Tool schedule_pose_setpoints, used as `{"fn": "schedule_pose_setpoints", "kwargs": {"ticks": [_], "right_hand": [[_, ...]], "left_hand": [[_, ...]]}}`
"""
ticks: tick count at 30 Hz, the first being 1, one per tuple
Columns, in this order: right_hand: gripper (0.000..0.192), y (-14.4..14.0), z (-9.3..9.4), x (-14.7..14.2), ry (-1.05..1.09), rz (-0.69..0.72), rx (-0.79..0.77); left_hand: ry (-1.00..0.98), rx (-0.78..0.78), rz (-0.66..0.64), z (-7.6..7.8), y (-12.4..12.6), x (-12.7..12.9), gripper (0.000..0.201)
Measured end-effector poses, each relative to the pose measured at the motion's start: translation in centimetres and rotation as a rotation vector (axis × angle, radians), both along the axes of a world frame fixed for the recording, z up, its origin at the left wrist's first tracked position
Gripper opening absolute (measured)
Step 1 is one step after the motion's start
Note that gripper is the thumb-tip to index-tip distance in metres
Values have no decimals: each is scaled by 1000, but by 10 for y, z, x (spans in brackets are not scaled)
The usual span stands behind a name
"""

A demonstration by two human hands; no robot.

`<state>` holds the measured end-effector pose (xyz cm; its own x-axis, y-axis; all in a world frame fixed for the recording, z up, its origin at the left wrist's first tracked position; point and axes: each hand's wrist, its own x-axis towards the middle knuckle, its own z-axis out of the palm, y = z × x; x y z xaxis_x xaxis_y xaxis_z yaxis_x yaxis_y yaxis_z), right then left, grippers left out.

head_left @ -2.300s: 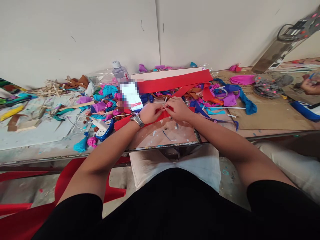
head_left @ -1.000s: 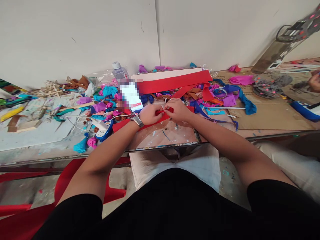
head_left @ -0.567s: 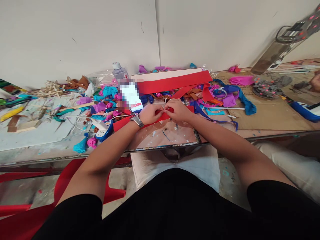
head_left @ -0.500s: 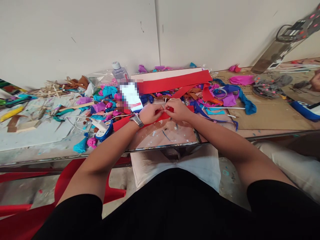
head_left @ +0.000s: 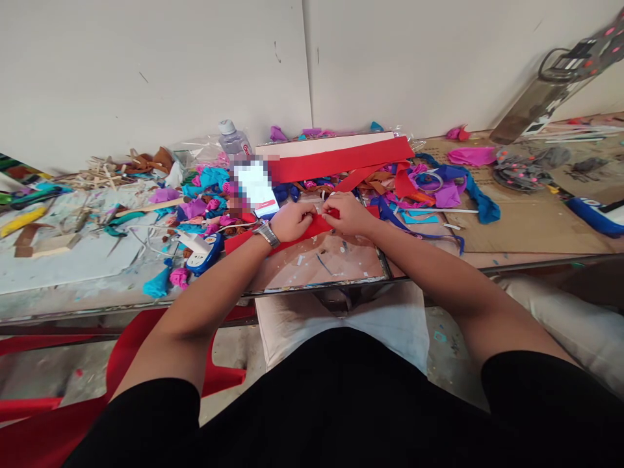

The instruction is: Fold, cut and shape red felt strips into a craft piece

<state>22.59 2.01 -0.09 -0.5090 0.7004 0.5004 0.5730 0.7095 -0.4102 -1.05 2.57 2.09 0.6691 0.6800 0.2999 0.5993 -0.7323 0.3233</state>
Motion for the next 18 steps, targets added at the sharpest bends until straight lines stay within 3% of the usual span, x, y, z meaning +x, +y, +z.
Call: {"fn": "schedule_pose_setpoints", "kwargs": {"ticks": [7,18], "right_hand": [[15,1,-2,1,61,-16,5],[13,4,-3,1,71,-25,11]], "left_hand": [[42,5,18,0,0,0,26],[73,-27,159,3,0,0,37]]}}
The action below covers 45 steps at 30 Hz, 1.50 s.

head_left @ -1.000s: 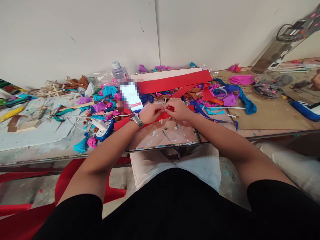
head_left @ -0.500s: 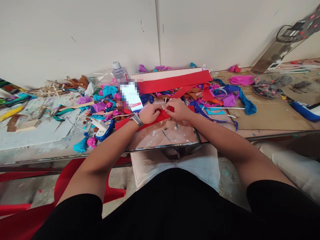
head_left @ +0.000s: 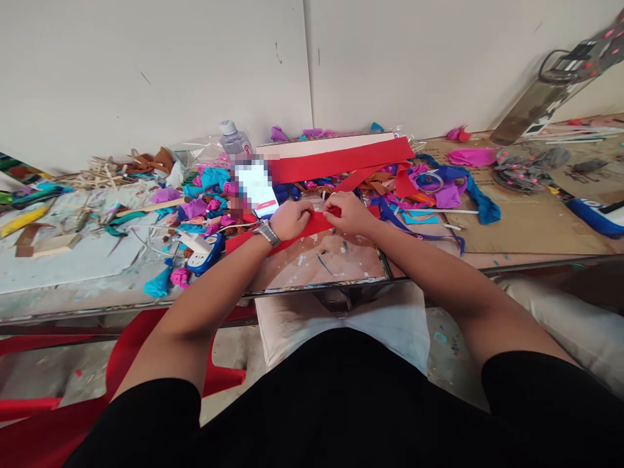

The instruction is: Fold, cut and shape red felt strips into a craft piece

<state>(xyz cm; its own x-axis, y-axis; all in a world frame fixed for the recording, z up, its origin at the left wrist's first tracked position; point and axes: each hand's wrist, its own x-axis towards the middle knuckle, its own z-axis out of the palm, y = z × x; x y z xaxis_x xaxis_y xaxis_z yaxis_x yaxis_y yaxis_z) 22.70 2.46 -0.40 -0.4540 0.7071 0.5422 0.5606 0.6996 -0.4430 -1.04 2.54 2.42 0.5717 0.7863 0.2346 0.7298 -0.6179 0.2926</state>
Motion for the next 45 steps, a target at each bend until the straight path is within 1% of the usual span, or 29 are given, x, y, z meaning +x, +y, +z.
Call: {"fn": "schedule_pose_setpoints", "kwargs": {"ticks": [4,8,11,15,21,24,27,33,38,45], "right_hand": [[14,1,-2,0,4,15,-8],[16,-1,-2,-1,-4,-14,-7],[18,-4,0,-1,-13,-23,0],[22,-7,4,-1,-45,4,9],[25,-6,5,-1,-90,10,13],[22,-7,4,-2,-84,24,12],[21,-7,4,-1,-102,23,13],[28,-4,3,1,-119,58,67],[32,-1,2,2,-106,68,109],[32,-2,1,1,-126,77,101]], "left_hand": [[-77,-23,-54,1,-2,1,34],[-123,-42,-100,-2,-2,3,27],[-142,-47,-119,-5,-2,4,24],[-152,-50,-146,-4,-4,5,24],[-175,-139,-131,-1,-6,4,27],[-191,-170,-118,-1,-4,3,28],[-200,-213,-135,-1,-3,3,29],[-194,-314,-179,1,0,3,28],[-209,-337,-161,2,2,1,25],[-243,-332,-153,-4,9,1,20]]}}
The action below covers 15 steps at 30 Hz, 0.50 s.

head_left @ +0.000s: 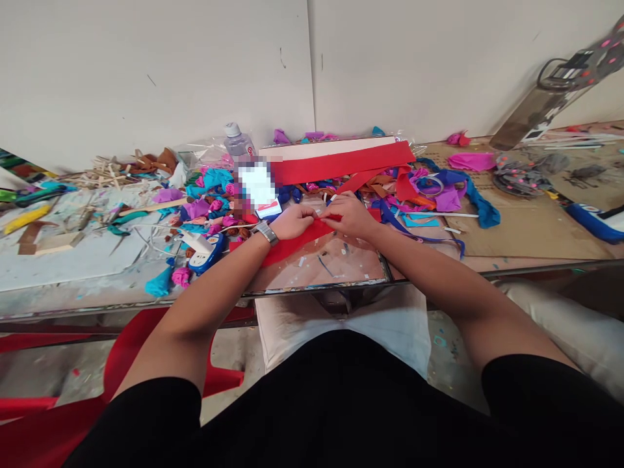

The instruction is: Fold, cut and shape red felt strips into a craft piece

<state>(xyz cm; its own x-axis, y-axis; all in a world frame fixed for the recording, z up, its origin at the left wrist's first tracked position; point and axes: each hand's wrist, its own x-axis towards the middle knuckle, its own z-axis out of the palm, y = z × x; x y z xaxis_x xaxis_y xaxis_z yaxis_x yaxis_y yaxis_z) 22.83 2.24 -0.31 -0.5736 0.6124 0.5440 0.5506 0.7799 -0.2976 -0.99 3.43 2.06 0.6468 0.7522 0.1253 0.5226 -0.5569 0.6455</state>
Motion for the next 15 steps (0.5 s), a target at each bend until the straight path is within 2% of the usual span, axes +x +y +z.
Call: {"fn": "schedule_pose_setpoints", "kwargs": {"ticks": [3,8,15], "right_hand": [[32,0,1,0,-8,12,-6],[32,0,3,1,-2,11,-5],[24,-2,3,-1,29,-25,-13]], "left_hand": [[-14,-19,-9,1,0,1,21],[-46,-27,-4,6,-3,2,35],[-41,-15,-4,5,-4,2,33]]}}
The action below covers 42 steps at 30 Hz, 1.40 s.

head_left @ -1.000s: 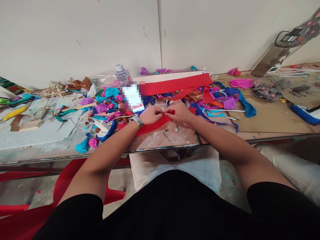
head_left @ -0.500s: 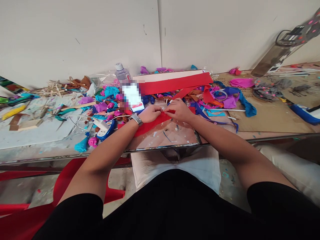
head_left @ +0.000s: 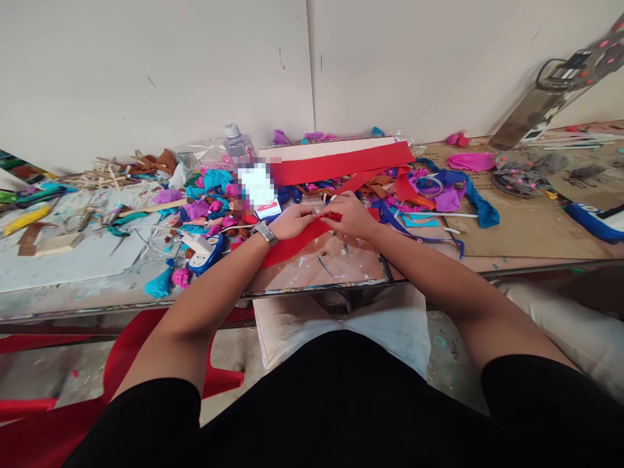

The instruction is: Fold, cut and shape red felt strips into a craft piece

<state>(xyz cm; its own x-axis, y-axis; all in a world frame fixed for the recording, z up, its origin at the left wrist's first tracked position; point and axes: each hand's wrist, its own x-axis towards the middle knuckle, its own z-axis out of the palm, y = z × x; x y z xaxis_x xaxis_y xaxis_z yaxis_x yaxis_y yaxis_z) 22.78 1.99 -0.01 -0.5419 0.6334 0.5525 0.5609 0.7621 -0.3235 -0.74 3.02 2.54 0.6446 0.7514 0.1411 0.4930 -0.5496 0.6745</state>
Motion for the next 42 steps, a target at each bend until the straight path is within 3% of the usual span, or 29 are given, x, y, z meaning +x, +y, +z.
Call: {"fn": "schedule_pose_setpoints", "kwargs": {"ticks": [11,32,42], "right_hand": [[22,-1,1,-1,-5,-17,-8],[16,-6,2,-7,-52,-100,-56],[12,-7,4,-7,11,-95,-68]], "left_hand": [[-14,29,37,-5,0,-1,35],[131,358,113,-3,-14,5,31],[101,315,128,0,-15,4,32]]}}
